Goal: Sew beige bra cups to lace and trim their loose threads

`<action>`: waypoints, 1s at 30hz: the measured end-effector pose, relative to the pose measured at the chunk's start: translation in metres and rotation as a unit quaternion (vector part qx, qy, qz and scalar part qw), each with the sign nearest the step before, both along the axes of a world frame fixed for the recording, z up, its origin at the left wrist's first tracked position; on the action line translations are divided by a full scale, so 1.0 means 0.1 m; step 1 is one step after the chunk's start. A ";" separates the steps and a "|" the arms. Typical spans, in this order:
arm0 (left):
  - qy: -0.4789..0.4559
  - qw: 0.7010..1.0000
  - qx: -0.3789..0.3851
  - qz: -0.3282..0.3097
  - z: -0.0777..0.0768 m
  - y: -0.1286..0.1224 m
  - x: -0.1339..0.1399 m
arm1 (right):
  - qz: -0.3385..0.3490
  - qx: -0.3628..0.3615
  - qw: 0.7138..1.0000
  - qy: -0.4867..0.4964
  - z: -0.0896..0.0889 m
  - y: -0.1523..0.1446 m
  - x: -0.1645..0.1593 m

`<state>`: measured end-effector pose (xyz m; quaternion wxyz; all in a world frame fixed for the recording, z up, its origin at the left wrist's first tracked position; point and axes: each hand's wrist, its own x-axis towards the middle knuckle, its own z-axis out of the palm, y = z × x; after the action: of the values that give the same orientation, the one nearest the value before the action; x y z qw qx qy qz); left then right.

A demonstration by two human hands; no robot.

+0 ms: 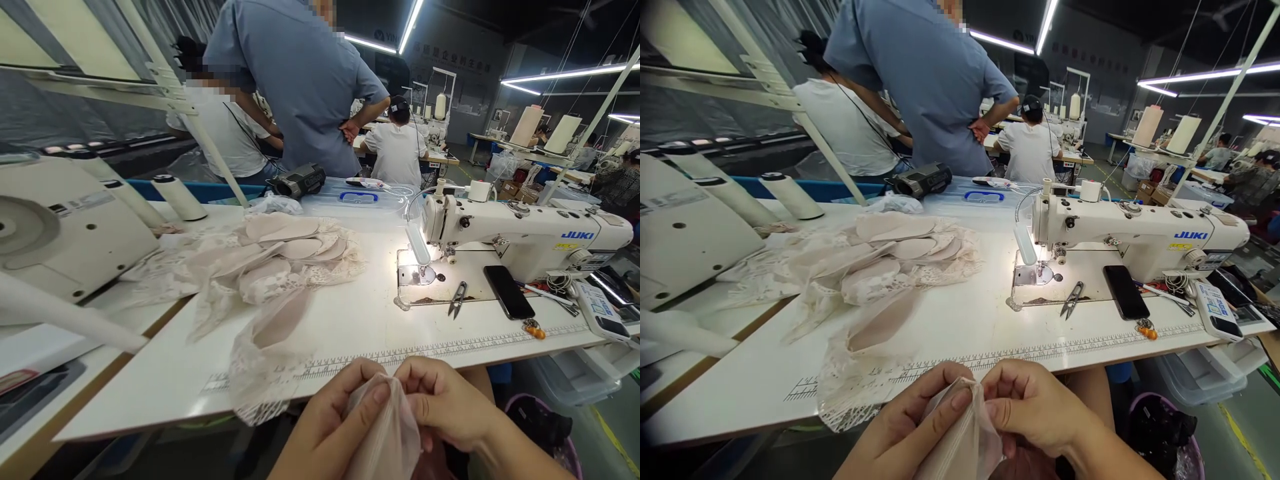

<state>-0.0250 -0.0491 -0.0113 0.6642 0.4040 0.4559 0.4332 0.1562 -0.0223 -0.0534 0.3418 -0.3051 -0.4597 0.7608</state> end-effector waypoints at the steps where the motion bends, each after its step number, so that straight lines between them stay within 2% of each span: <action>1: 0.028 0.999 0.026 0.010 -0.02 0.00 -0.01 | 0.002 -0.021 0.999 0.024 -0.02 -0.02 -0.04; 3: 0.064 0.996 0.056 0.021 -0.05 0.00 -0.03 | -0.016 -0.042 0.998 0.043 -0.03 -0.05 -0.09; 9: 0.076 0.995 0.058 0.037 -0.10 0.01 -0.02 | -0.052 -0.107 0.990 0.072 0.01 -0.07 -0.06; 11: 0.067 0.996 0.054 0.038 -0.10 0.01 -0.01 | -0.070 -0.112 0.988 0.073 0.01 -0.09 -0.07; 15: 0.059 0.997 0.046 0.014 -0.07 0.00 0.00 | -0.064 -0.087 0.993 0.048 -0.02 -0.10 -0.06; 18: 0.040 0.999 0.018 0.013 -0.03 0.00 -0.05 | -0.167 -0.023 0.986 0.016 -0.02 -0.04 0.15; 20: 0.033 0.999 0.001 0.016 -0.02 0.02 -0.11 | -0.239 0.064 0.968 -0.051 0.05 0.02 0.36; 21: 0.037 0.999 0.002 0.014 -0.03 0.04 -0.13 | -0.237 0.124 0.956 -0.121 0.10 0.04 0.46; 23: 0.057 0.998 0.028 -0.013 -0.06 0.08 -0.17 | -0.182 0.253 0.914 -0.259 0.24 0.04 0.56; 24: 0.061 0.996 0.045 -0.041 -0.09 0.11 -0.17 | -0.152 0.289 0.899 -0.292 0.31 0.02 0.56; 25: 0.054 0.994 0.057 -0.075 -0.12 0.13 -0.17 | -0.115 0.298 0.899 -0.300 0.36 -0.01 0.53; 26: 0.035 0.992 0.059 -0.110 -0.15 0.16 -0.16 | -0.075 0.278 0.916 -0.281 0.40 -0.04 0.48; 28: -0.043 0.984 0.028 -0.168 -0.22 0.19 -0.15 | 0.007 0.162 0.971 -0.173 0.41 -0.09 0.33; 30: -0.129 0.969 -0.012 -0.210 -0.27 0.21 -0.17 | -0.004 0.025 0.999 -0.031 0.37 -0.12 0.22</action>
<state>-0.0421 -0.0286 -0.0387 0.7979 0.4237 0.2767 0.3274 0.1781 -0.0341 -0.0165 0.3385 -0.3215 -0.4876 0.7377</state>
